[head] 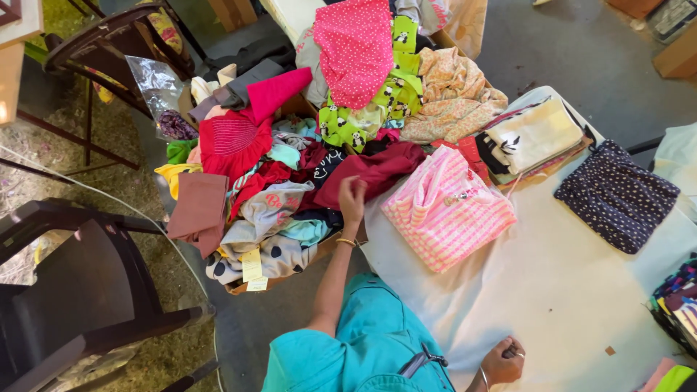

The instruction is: Folding various shirts and garments and organizing them on a sorting table.

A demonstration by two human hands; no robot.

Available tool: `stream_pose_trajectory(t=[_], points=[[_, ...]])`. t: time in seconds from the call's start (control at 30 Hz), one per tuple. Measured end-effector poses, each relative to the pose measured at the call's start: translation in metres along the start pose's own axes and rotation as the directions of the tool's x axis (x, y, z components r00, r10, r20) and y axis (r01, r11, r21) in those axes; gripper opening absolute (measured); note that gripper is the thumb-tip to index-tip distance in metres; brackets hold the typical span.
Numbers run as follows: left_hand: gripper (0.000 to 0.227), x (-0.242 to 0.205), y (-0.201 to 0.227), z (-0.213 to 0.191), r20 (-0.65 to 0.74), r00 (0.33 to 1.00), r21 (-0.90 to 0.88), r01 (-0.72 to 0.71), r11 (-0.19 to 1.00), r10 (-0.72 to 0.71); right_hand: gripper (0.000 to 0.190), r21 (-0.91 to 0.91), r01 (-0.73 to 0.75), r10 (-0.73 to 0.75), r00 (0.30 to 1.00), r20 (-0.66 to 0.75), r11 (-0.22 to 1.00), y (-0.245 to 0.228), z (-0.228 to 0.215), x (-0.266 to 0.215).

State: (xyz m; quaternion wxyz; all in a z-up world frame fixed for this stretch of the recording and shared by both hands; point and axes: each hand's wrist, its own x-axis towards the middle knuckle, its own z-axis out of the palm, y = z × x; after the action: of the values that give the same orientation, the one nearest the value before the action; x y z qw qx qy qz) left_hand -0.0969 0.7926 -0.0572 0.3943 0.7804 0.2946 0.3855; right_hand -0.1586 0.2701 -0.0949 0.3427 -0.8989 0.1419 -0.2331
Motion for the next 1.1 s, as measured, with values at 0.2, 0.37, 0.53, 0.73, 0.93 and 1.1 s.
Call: stream_pose_trajectory(t=[0.2, 0.37, 0.53, 0.73, 0.93, 1.1], points=[[0.035, 0.057, -0.018, -0.063, -0.552, 0.808, 0.315, -0.030, 0.949, 0.209, 0.009, -0.051, -0.039, 0.041, 0.999, 0.033, 0.998, 0.000, 0.003, 0.002], [0.033, 0.081, -0.147, -0.077, -0.100, 0.995, 0.732, 0.083, 0.676, -0.014, 0.008, -0.101, -0.018, 0.022, 0.999, 0.036, 0.995, 0.000, 0.000, 0.004], [0.063, 0.105, -0.145, -0.079, 0.073, 0.986, 0.768, 0.040, 0.639, -0.150, 0.010, 0.041, -0.045, 0.043, 0.998, 0.049, 0.998, 0.005, 0.004, 0.004], [0.020, 0.127, -0.171, -0.062, 0.058, 0.935, 0.889, 0.111, 0.443, -0.351, 0.010, -0.030, -0.043, 0.045, 0.998, 0.036, 0.999, 0.003, 0.002, 0.000], [0.026, 0.228, -0.008, -0.105, -0.314, 0.949, 0.352, 0.095, 0.931, 0.022, 0.010, -0.012, -0.106, 0.107, 0.991, 0.081, 0.994, 0.011, 0.003, 0.005], [0.025, 0.265, 0.153, -0.162, -0.523, 0.828, -0.295, -0.398, 0.869, 0.202, 0.014, 0.136, -0.240, 0.197, 0.942, 0.272, 0.961, 0.088, 0.030, 0.029]])
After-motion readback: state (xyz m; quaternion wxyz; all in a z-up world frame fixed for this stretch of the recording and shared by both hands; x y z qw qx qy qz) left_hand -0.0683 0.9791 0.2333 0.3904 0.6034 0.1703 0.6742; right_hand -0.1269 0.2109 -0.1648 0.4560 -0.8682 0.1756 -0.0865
